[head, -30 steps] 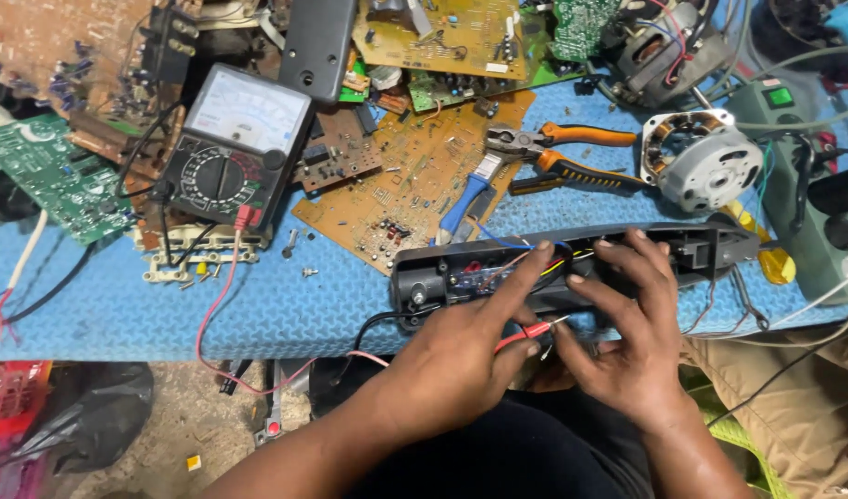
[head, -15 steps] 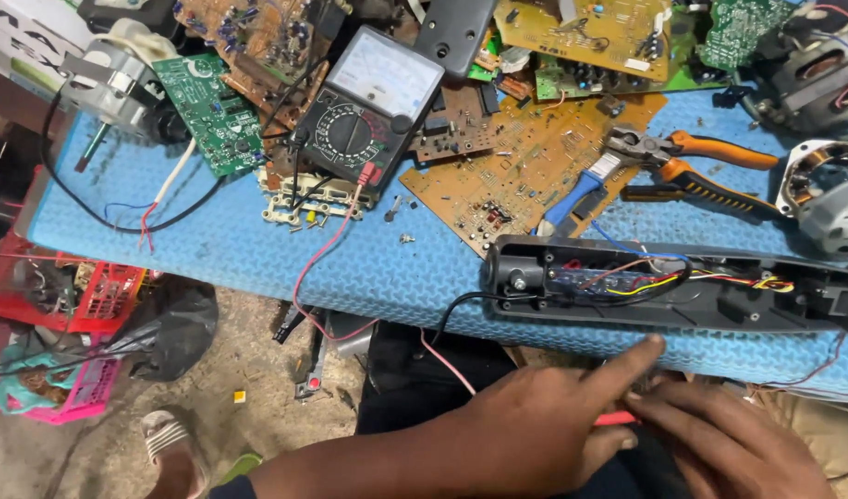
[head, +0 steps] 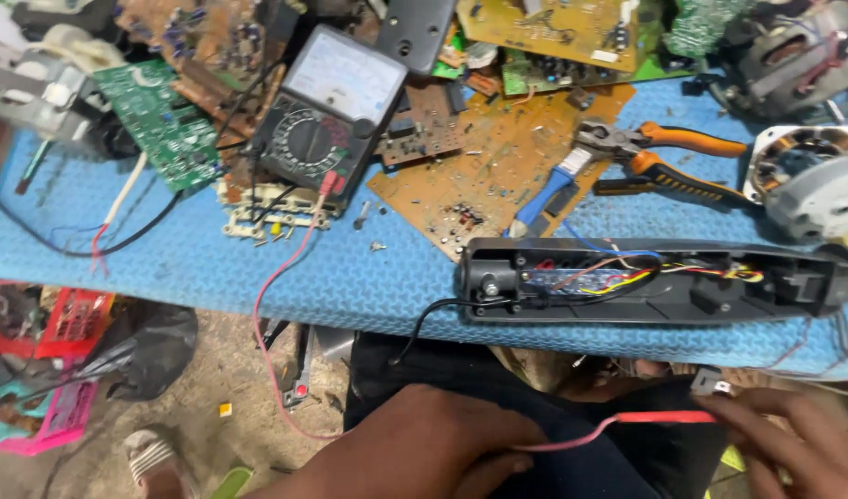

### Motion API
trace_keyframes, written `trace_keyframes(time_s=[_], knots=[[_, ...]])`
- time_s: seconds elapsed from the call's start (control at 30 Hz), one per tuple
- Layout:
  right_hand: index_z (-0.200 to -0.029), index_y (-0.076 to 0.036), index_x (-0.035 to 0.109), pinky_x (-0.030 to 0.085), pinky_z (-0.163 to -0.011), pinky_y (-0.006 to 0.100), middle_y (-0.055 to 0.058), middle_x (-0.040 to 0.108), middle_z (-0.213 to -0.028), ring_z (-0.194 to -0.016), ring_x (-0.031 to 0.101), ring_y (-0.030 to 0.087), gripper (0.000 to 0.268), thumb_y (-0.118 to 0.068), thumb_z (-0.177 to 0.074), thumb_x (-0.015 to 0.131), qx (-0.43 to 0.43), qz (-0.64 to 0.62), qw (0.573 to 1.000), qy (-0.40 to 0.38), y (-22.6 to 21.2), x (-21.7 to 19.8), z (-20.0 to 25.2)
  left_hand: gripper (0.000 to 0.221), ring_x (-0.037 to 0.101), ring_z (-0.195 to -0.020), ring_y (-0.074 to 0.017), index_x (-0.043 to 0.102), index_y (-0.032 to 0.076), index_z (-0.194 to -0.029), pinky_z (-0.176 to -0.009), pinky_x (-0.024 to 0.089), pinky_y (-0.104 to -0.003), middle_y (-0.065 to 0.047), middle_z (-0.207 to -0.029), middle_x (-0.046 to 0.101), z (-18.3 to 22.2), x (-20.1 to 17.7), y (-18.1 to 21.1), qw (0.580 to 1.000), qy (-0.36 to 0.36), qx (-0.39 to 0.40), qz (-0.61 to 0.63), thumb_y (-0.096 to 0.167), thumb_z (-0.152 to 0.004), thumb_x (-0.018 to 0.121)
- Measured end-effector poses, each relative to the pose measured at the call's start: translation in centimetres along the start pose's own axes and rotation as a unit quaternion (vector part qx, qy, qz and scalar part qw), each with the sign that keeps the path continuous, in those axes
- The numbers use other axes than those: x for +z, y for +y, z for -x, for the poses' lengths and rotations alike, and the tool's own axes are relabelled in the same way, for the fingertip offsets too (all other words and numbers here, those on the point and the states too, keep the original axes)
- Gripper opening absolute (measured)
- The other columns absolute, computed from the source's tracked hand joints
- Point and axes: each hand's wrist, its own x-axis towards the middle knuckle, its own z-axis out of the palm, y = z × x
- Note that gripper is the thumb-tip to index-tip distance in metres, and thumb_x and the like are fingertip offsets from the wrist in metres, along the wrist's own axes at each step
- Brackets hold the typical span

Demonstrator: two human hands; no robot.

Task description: A person is repairing an electronic device by stripping wires with pliers and testing circuit points using a multimeter.

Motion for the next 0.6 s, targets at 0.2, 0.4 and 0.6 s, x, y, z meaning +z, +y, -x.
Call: trace_keyframes(time_s=[0.2, 0.4, 0.6], knots=[[-0.112, -0.025, 0.076, 0.048, -0.102, 0.039, 0.000, 0.069, -0.127, -0.122, 0.066, 0.021, 0.027, -0.038, -0.093, 0.063, -0.045, -0.100, 0.983, -0.150, -3.9, 2.5, -2.0, 0.028, 0.067, -0.092, -0.0339, 0.062, 0.014, -0.128, -0.071, 0.046, -0.042, -0.011, -0.098, 0.064, -1.8, -0.3, 0.8, 0.989, -0.110, 0.092, -0.025, 0.025, -0.108, 0.045], [-0.101, -0.016, 0.071, 0.049, -0.058, 0.025, -0.001, 0.070, -0.084, -0.064, 0.064, 0.014, 0.015, -0.026, -0.089, 0.070, 0.037, -0.132, 0.990, 0.042, -5.0, 1.3, -2.5, 0.028, 0.072, -0.092, -0.0300, 0.069, 0.009, -0.116, -0.081, 0.056, -0.039, -0.009, -0.109, 0.074, -4.5, 0.0, -0.6, 0.960, 0.169, 0.170, -0.142, 0.031, -0.099, 0.068], [-0.101, -0.003, 0.053, 0.059, -0.081, 0.031, 0.019, 0.072, -0.096, -0.089, 0.076, 0.026, 0.018, -0.004, -0.093, 0.069, 0.067, -0.221, 0.941, 0.246, -8.0, 1.1, -4.7, 0.015, 0.060, -0.093, -0.0317, 0.066, 0.008, -0.110, -0.082, 0.048, -0.043, -0.009, -0.109, 0.066, -9.2, -0.6, -2.6, 0.888, 0.302, 0.231, -0.259, 0.004, -0.096, 0.062]])
